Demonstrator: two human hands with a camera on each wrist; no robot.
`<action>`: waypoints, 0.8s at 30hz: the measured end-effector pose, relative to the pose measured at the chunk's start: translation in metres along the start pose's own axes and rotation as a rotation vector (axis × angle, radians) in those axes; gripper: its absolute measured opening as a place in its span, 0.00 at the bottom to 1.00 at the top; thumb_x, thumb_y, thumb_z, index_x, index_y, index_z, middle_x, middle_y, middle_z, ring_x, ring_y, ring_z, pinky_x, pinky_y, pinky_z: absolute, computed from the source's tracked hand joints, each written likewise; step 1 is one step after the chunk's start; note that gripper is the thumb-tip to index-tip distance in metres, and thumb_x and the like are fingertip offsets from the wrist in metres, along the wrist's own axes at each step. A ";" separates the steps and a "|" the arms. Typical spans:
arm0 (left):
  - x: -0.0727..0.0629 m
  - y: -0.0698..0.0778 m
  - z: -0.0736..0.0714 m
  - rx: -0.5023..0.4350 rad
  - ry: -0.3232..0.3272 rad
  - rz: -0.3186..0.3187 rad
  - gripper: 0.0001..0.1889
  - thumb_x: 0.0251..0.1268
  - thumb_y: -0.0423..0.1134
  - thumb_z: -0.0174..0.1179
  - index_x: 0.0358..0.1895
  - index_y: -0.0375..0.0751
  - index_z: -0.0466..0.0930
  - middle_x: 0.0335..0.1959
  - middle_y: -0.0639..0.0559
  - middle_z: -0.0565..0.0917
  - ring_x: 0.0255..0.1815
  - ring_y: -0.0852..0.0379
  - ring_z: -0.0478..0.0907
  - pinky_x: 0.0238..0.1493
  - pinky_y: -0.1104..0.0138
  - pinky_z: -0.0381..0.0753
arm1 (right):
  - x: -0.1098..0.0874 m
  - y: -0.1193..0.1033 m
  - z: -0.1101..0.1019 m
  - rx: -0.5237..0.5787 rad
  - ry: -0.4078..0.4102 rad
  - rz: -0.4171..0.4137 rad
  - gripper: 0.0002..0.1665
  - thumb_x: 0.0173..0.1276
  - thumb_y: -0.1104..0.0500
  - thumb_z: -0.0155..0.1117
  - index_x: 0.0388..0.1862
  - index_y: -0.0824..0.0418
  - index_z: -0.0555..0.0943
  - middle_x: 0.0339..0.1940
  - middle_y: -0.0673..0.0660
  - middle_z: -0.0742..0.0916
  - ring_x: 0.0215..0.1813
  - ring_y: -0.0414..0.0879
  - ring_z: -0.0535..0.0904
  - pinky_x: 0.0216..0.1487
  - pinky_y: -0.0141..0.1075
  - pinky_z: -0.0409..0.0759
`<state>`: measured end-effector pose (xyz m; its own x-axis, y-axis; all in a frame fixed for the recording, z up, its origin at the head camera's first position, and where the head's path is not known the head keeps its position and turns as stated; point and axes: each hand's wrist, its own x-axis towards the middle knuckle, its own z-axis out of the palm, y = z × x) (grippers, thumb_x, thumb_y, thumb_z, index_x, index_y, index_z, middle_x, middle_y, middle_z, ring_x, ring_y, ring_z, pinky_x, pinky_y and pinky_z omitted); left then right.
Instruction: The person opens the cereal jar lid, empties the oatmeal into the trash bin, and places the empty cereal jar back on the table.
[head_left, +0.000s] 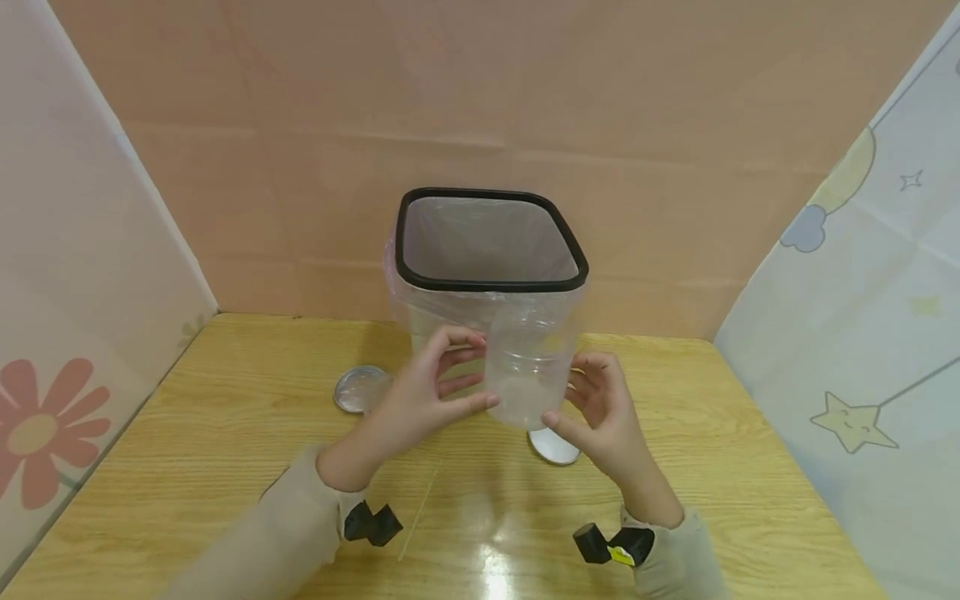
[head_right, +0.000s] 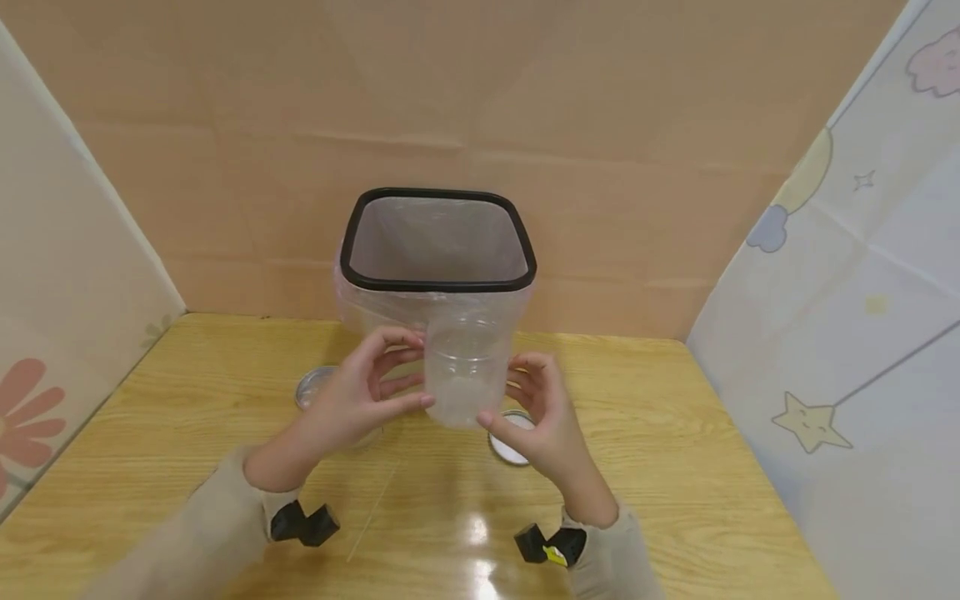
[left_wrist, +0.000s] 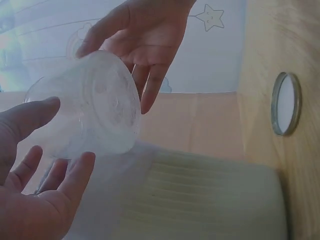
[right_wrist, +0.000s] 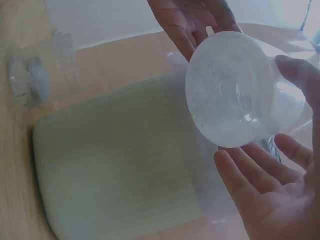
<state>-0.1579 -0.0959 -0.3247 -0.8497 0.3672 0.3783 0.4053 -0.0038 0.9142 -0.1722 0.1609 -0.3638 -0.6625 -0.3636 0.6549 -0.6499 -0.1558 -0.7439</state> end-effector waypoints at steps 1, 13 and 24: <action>-0.002 -0.003 0.000 0.007 0.004 -0.006 0.31 0.58 0.21 0.70 0.62 0.32 0.65 0.67 0.38 0.69 0.69 0.41 0.71 0.63 0.62 0.80 | -0.002 0.001 0.000 -0.022 -0.010 0.010 0.33 0.61 0.76 0.69 0.60 0.74 0.62 0.62 0.52 0.79 0.65 0.45 0.78 0.64 0.35 0.79; -0.015 -0.037 0.015 0.113 0.015 -0.083 0.26 0.61 0.24 0.69 0.59 0.31 0.66 0.65 0.37 0.71 0.70 0.38 0.70 0.65 0.62 0.77 | -0.025 0.021 0.001 -0.176 -0.036 0.241 0.46 0.51 0.79 0.76 0.67 0.70 0.64 0.65 0.63 0.79 0.66 0.39 0.77 0.64 0.32 0.78; -0.023 -0.062 0.027 0.174 0.076 -0.169 0.27 0.58 0.20 0.69 0.58 0.30 0.65 0.62 0.36 0.72 0.65 0.38 0.73 0.60 0.61 0.81 | -0.035 0.043 0.006 -0.262 -0.044 0.409 0.46 0.53 0.69 0.81 0.66 0.66 0.65 0.65 0.64 0.78 0.65 0.61 0.76 0.64 0.36 0.79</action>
<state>-0.1545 -0.0789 -0.3943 -0.9307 0.2781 0.2376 0.3013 0.2144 0.9291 -0.1750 0.1614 -0.4198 -0.8702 -0.3864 0.3057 -0.4154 0.2420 -0.8768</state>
